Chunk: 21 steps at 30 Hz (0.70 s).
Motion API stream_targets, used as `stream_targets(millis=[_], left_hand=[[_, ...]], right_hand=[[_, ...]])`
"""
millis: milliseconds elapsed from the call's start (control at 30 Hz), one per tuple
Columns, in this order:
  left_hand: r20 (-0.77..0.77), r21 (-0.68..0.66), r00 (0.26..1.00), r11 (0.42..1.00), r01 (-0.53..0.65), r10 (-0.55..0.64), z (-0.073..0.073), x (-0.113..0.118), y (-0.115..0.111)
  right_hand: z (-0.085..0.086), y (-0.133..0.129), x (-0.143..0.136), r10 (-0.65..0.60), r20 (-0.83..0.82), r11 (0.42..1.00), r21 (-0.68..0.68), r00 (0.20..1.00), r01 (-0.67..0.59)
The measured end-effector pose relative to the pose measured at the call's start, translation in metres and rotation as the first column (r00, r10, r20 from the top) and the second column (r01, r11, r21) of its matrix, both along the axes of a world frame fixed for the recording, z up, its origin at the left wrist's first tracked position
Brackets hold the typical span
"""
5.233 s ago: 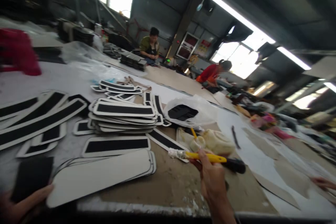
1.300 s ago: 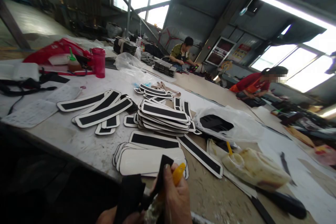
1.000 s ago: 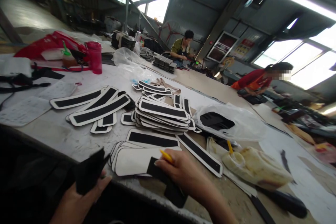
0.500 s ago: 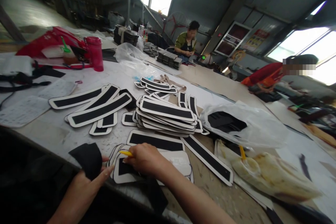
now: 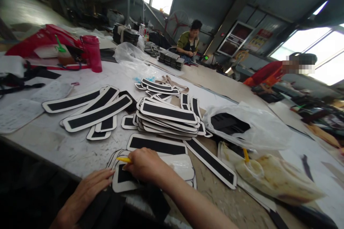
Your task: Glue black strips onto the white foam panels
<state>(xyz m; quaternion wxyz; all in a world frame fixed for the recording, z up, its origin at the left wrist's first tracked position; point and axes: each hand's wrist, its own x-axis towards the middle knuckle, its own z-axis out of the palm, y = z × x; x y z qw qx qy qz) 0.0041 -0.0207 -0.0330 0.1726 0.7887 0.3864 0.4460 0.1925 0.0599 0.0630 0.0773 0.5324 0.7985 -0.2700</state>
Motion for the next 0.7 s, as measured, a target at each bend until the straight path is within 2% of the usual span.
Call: stream_targets(millis=[100,267,467,567,700], left_hand=[[-0.116,0.129,0.992,0.99,0.065,-0.05,-0.001,0.0,0.002],[-0.273,0.162,0.959,0.978,0.129,-0.082,-0.002,-0.003,0.006],[-0.349,0.183,0.934,0.972,0.149,-0.078,-0.003,-0.006,0.012],[-0.332,0.181,0.938,0.97,0.162,-0.094,-0.005,-0.007,0.013],[-0.278,0.198,0.953,0.964,0.179,-0.12,-0.009,-0.007,0.014]], right_hand=[[0.002,-0.001,-0.001,-0.01,0.013,1.0,-0.015,1.0,0.011],[0.003,0.0,-0.004,-0.005,0.049,0.999,-0.037,0.999,0.007],[0.01,-0.005,-0.002,0.016,0.122,0.999,-0.042,0.992,-0.011],[0.02,-0.016,0.025,-0.003,0.145,1.0,-0.03,0.989,0.008],[0.033,-0.037,0.084,-0.207,0.121,0.978,-0.008,0.971,0.21]])
